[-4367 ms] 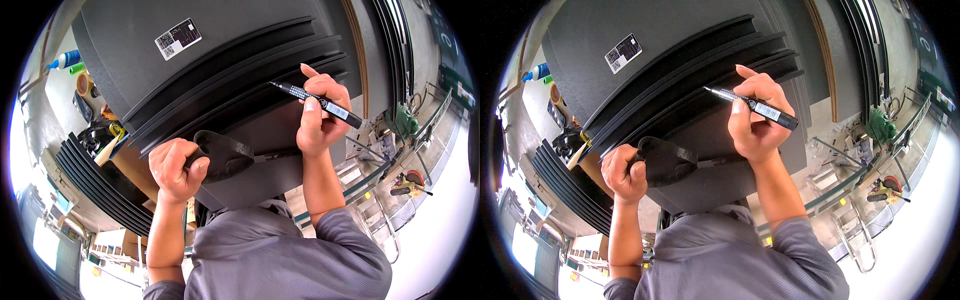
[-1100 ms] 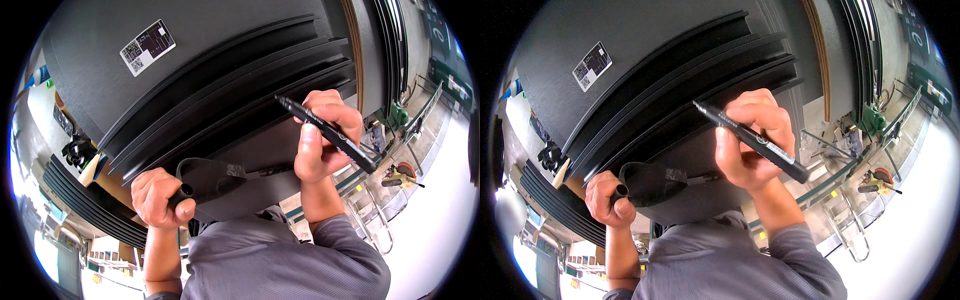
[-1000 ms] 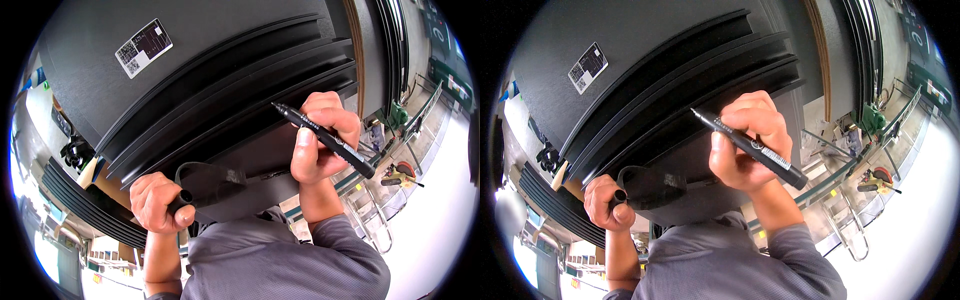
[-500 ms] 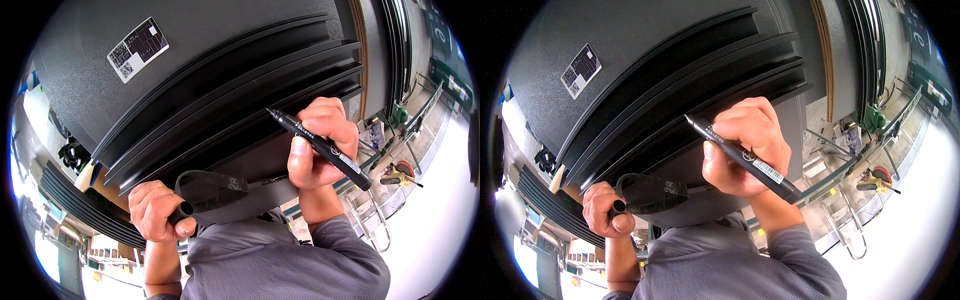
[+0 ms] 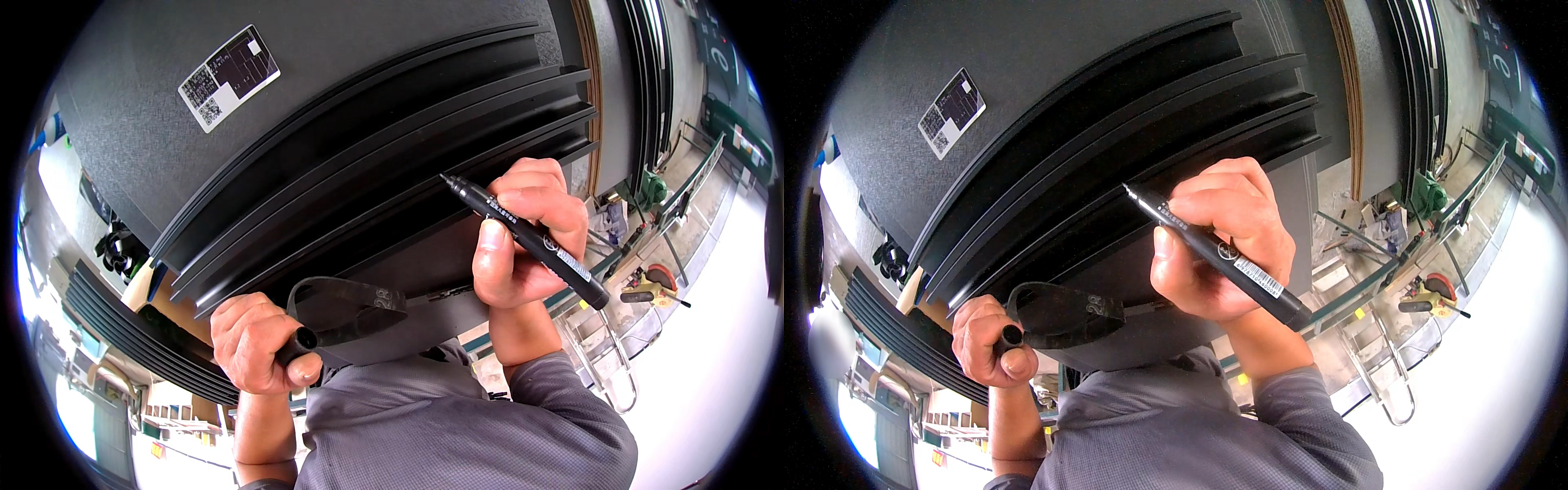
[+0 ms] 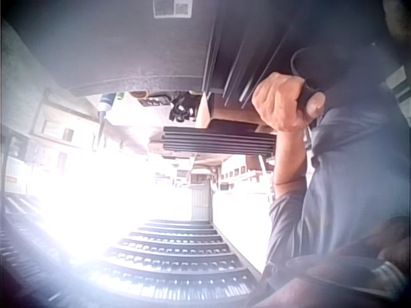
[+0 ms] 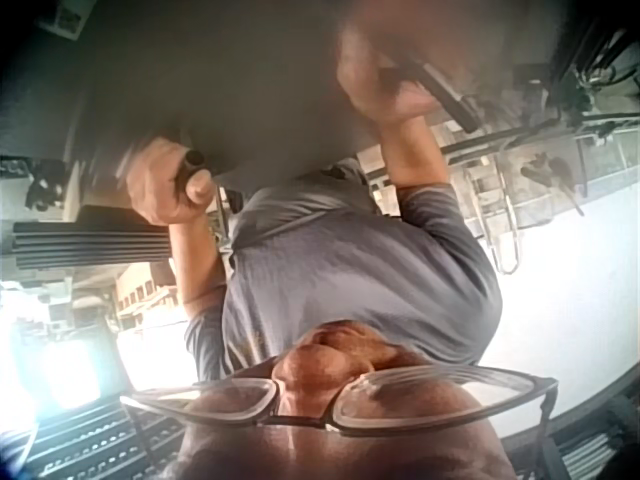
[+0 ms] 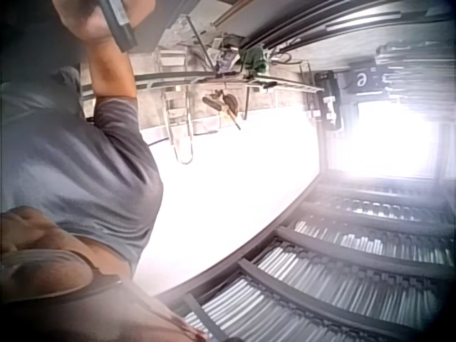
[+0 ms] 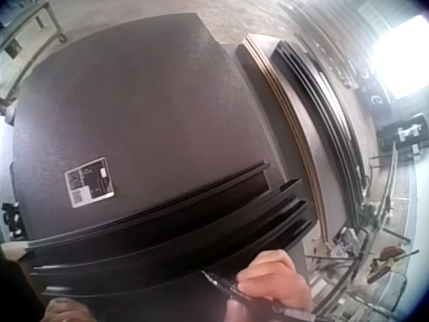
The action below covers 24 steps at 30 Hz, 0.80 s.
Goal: The person marks a strap using a pen and then uses a small blade to trim or clean the ends of black aluminum profiles.
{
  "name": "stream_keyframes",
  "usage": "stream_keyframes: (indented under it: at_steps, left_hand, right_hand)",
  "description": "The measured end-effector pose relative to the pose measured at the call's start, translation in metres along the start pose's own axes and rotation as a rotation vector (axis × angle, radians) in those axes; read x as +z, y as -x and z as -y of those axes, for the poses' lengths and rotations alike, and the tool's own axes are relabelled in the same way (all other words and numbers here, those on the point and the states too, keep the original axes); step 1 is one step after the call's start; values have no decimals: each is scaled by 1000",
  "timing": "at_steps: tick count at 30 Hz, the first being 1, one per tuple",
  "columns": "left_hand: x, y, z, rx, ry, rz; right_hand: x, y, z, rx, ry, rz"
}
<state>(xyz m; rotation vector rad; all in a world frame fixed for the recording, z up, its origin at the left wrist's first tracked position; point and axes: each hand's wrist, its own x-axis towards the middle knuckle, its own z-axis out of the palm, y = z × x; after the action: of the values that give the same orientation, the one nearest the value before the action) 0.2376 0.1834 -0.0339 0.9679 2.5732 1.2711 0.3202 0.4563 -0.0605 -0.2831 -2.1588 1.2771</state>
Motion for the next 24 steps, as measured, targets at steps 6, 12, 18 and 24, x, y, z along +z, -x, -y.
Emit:
stream_keyframes:
  at_steps: [6, 12, 18, 24]
  left_hand:
    - [1, -1, -1, 1, -1, 2]
    - [0, -1, 0, 3, 4, 2]
    - [1, -1, -1, 2, 5, -15]
    - [1, -3, -2, 5, -10, -14]
  right_hand:
    - [0, 1, 0, 3, -9, 28]
    - [-1, 2, -2, 11, -29, -17]
    - [0, 0, 0, 16, -29, -27]
    - [1, 0, 1, 6, 4, 0]
